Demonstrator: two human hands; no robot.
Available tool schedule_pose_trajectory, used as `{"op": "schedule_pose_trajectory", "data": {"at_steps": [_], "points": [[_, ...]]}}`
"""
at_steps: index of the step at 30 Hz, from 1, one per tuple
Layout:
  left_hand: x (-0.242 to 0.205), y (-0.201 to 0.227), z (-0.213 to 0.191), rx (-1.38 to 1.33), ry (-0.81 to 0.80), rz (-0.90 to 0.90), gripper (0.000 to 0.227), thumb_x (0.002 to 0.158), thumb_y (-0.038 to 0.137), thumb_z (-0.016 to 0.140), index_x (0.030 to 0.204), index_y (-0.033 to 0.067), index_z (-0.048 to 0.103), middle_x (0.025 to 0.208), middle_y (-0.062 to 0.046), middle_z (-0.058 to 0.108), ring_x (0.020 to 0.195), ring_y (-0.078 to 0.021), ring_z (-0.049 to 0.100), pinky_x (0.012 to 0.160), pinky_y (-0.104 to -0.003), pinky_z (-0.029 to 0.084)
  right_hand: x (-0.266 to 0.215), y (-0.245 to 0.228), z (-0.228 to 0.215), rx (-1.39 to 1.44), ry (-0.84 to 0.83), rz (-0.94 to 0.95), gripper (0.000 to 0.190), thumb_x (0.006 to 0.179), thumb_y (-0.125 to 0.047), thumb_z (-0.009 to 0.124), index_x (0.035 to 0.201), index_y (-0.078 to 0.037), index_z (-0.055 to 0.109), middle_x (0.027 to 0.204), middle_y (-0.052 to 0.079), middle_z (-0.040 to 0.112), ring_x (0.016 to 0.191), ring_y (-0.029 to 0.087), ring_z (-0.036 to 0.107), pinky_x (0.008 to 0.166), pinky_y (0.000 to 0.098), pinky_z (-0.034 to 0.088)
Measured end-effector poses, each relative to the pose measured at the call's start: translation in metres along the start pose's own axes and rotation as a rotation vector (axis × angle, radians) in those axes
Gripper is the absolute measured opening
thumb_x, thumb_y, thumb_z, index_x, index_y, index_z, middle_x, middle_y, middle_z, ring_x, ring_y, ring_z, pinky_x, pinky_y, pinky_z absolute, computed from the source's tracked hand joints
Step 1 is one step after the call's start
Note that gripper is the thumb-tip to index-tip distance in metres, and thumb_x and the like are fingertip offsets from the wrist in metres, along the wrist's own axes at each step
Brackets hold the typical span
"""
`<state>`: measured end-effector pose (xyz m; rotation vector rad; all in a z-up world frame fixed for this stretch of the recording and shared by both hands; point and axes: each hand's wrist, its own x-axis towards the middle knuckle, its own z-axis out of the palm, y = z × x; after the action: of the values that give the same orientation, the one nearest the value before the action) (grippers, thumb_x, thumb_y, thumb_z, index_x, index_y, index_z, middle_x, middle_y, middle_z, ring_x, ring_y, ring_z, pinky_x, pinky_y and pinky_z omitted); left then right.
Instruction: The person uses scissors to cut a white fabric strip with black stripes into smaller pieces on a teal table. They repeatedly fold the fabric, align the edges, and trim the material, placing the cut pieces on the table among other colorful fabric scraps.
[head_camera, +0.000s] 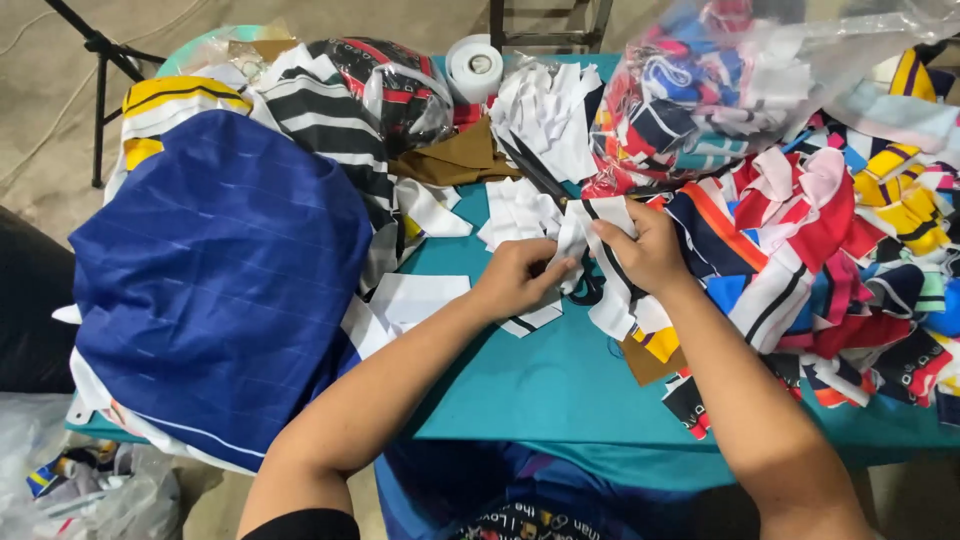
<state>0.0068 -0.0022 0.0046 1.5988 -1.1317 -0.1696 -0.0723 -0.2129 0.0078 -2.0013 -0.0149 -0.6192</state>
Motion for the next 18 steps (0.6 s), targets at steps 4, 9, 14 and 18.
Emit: {"op": "schedule_pose_trajectory", "data": {"at_steps": [4,9,14,18], "points": [[-0.004,0.009,0.002,0.057,0.034,-0.012,0.032,0.097,0.018,0.068,0.069,0.0107,0.055,0.052,-0.009,0.052,0.052,-0.0235,0.057,0.054,-0.027,0.046,-0.004,-0.02,0.002,0.025,-0.005,0.02,0.014,0.097,-0.012,0.074,0.085,-0.005,0.071,0.065,0.002,0.063,0.066,0.009,0.054,0.065,0.027,0.048],[-0.006,0.011,0.0,0.043,0.131,0.025,0.02,0.096,0.017,0.071,0.107,0.0074,0.058,0.081,-0.016,0.067,0.079,-0.0332,0.07,0.069,-0.039,0.057,0.006,-0.055,0.002,0.072,-0.003,0.004,0.017,0.1,-0.013,0.072,0.085,-0.005,0.067,0.067,0.002,0.062,0.07,0.008,0.053,0.067,0.0261,0.048],[-0.005,0.014,0.006,-0.086,0.18,0.022,0.034,0.103,0.014,0.062,0.132,0.0117,0.044,0.09,-0.017,0.076,0.06,-0.0217,0.066,0.051,-0.026,0.047,-0.005,-0.047,0.003,0.402,0.13,0.215,0.009,0.096,-0.011,0.072,0.1,-0.007,0.065,0.08,0.001,0.066,0.071,0.009,0.061,0.056,0.0252,0.053],[0.002,0.033,0.0,-0.02,-0.033,0.076,0.017,0.095,0.001,0.062,0.11,0.0058,0.071,0.088,-0.018,0.076,0.08,-0.034,0.074,0.073,-0.041,0.059,-0.007,-0.057,-0.015,0.684,0.165,0.327,0.01,0.098,-0.007,0.064,0.104,-0.002,0.058,0.079,0.017,0.07,0.067,0.023,0.075,0.045,0.0313,0.059]]}}
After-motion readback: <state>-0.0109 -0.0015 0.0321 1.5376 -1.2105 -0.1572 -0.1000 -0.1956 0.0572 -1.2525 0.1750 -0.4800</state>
